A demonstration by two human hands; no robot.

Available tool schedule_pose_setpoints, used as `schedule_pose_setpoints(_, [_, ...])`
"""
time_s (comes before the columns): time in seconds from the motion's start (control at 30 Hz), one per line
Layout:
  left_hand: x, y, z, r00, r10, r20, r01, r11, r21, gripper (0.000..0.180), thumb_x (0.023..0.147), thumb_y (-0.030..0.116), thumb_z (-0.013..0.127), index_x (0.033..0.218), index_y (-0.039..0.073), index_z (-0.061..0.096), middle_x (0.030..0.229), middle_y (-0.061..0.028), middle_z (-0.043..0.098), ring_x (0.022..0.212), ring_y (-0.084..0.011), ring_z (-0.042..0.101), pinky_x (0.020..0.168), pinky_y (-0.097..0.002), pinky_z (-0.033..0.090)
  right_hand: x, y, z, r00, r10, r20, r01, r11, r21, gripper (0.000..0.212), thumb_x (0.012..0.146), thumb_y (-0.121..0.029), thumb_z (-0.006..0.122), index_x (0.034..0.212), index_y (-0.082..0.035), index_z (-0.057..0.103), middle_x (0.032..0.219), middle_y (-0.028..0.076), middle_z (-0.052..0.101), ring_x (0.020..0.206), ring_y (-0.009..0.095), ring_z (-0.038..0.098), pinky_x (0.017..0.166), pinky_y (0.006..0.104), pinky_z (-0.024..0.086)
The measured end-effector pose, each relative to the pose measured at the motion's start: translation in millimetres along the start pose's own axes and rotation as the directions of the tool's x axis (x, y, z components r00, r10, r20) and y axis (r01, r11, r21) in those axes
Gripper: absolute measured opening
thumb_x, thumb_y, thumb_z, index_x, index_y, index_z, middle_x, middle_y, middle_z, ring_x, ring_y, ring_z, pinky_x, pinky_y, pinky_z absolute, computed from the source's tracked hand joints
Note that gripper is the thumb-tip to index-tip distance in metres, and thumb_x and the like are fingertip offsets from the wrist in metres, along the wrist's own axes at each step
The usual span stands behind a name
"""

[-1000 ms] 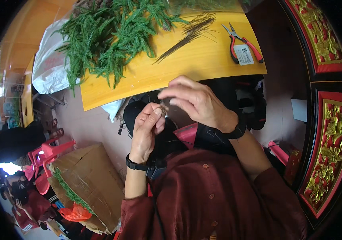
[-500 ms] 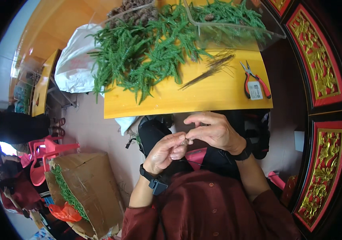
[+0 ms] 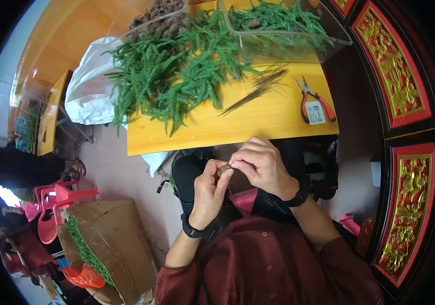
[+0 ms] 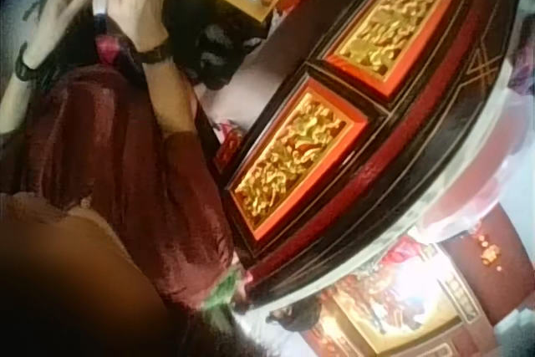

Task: Assembling artificial plant decorations by attaching plastic leaves and small decorative elements to wire stems.

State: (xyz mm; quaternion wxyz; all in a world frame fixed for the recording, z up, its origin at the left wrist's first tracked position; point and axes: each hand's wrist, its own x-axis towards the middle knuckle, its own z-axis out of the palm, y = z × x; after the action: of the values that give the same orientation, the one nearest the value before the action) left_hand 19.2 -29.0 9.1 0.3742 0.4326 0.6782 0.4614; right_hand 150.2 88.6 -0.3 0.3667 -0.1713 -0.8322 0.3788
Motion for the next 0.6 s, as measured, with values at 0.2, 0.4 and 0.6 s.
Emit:
schedule_pose_setpoints(0.2, [8.6, -18.0, 12.0, 0.989, 0.024, -0.147, -0.054, 0.978, -0.2, 0.014, 0.095, 0.016, 0.056, 0.099, 0.002, 0.054, 0.072, -0.0014, 0.056, 0.061, -0.0077, 0.049, 0.055, -0.0227, 0.041, -7.4, 3.8, 7.8, 0.911, 0.412, 0.03, -0.402, 0.869, 0.288, 0.015, 0.081, -0.005, 0.067, 0.096, -0.004, 0.067, 0.082, 0.003, 0.066, 0.071, 0.01, 0.059, 0.062, 0.0252, 0.044])
schedule_pose_setpoints(0.4, [8.0, -16.4, 8.6, 0.984, -0.177, 0.023, 0.163, 0.837, -0.522, 0.015, 0.098, 0.021, 0.052, 0.102, 0.006, 0.052, 0.071, 0.0016, 0.052, 0.057, -0.0031, 0.038, 0.051, -0.018, 0.031, -16.8, 16.9, 17.2, 0.78, 0.596, 0.192, -0.584, 0.583, 0.564, 0.017, 0.086, -0.006, 0.066, 0.102, 0.0, 0.066, 0.089, 0.002, 0.065, 0.081, 0.004, 0.059, 0.074, 0.0198, 0.048])
schedule_pose_setpoints(0.6, [5.2, -15.6, 14.4, 0.982, -0.173, 0.073, 0.186, 0.837, -0.515, 0.013, 0.098, 0.019, 0.052, 0.102, 0.007, 0.051, 0.07, 0.003, 0.05, 0.056, -0.0032, 0.037, 0.051, -0.0181, 0.031, -16.8, 10.9, 18.0, 0.782, 0.567, 0.259, -0.56, 0.456, 0.691, 0.012, 0.087, -0.004, 0.065, 0.097, 0.002, 0.066, 0.089, 0.003, 0.065, 0.083, 0.006, 0.06, 0.077, 0.0206, 0.049])
